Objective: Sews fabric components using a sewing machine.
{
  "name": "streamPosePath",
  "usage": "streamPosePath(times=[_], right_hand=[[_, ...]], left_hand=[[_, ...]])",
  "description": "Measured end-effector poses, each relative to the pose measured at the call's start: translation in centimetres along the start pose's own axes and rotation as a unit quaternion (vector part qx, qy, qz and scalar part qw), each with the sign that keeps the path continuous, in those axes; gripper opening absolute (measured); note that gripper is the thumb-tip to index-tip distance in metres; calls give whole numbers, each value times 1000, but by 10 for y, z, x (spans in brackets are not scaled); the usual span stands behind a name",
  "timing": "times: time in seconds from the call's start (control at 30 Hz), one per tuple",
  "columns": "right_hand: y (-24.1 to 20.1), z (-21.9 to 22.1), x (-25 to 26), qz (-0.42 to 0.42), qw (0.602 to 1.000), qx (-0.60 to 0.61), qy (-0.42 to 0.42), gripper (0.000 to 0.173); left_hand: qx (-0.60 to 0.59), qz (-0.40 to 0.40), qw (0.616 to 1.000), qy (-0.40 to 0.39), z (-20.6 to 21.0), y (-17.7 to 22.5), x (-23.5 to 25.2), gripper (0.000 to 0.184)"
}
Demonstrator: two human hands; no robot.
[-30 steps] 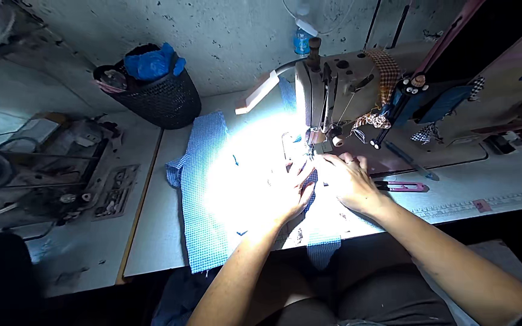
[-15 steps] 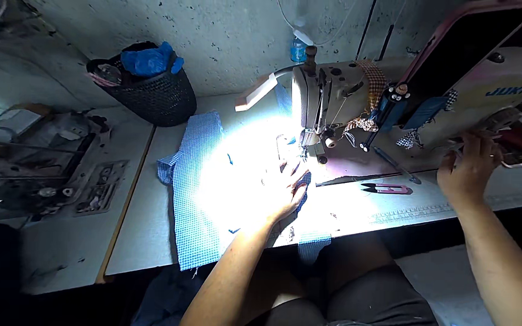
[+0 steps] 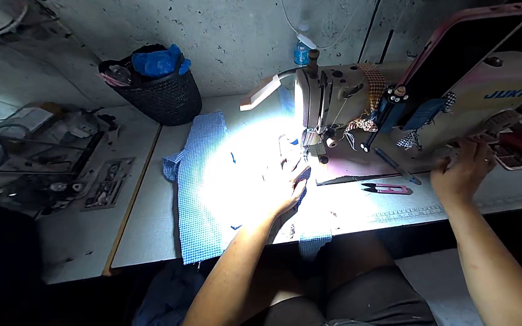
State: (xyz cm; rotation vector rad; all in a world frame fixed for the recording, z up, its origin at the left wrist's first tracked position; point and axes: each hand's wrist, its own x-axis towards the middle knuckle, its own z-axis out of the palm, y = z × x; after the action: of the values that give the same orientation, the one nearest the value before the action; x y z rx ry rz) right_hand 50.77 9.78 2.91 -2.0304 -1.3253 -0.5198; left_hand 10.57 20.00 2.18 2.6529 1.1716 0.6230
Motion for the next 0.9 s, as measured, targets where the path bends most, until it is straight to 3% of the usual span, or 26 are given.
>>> streamPosePath(times=[0.17, 0.37, 0.9], right_hand=[[0, 1, -2, 9, 1000, -26, 10, 31], [-1, 3, -1, 12, 999, -37, 4, 25], [0, 2, -4, 9, 999, -25, 34, 33]], left_hand=[[0, 9, 1000, 5, -1, -1, 4, 45], [18, 7, 1000, -11, -4, -1, 1, 45], [-15, 18, 999, -23, -1, -3, -6, 47]])
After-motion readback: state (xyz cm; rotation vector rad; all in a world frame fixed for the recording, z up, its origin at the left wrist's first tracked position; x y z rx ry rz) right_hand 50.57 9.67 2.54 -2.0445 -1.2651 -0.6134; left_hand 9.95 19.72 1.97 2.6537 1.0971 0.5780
